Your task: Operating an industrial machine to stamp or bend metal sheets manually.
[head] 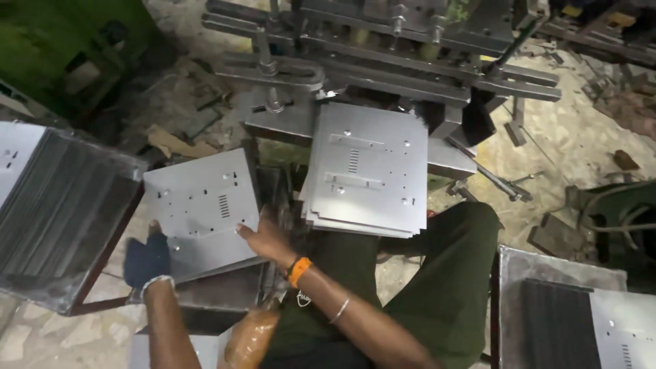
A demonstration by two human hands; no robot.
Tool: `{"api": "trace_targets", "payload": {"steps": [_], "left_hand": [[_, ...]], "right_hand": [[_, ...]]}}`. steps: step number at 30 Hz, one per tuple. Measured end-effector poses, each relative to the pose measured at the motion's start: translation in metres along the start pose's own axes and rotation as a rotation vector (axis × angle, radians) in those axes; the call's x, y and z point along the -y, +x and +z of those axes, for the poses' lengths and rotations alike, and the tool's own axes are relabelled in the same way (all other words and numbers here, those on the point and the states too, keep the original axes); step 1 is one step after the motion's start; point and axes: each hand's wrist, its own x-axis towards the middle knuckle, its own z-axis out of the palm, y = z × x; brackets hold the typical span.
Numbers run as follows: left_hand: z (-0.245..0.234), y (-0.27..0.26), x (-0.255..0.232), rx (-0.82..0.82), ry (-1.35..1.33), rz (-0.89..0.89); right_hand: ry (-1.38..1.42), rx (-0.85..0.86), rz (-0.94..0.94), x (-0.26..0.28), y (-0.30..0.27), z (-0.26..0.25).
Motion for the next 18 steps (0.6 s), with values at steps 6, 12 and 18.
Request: {"api": "trace_targets", "payload": {"steps": [6, 12, 18], "left_hand": [[-0.036, 0.004, -0.019, 0.293, 0.272, -0.042], [-0.036, 0.001, -0.011, 0.272, 0.428, 0.445], [-0.023, -0.039, -0.091, 0.387, -0.303, 0.535]], "right_hand": [[-0.087, 0.093, 0.070, 0.048, -0.017, -0.008], [0.142, -0.203, -0.227, 0.049, -0.018, -0.042], [0.554, -0.047, -0.027, 0.091, -0.088, -0.198]]}}
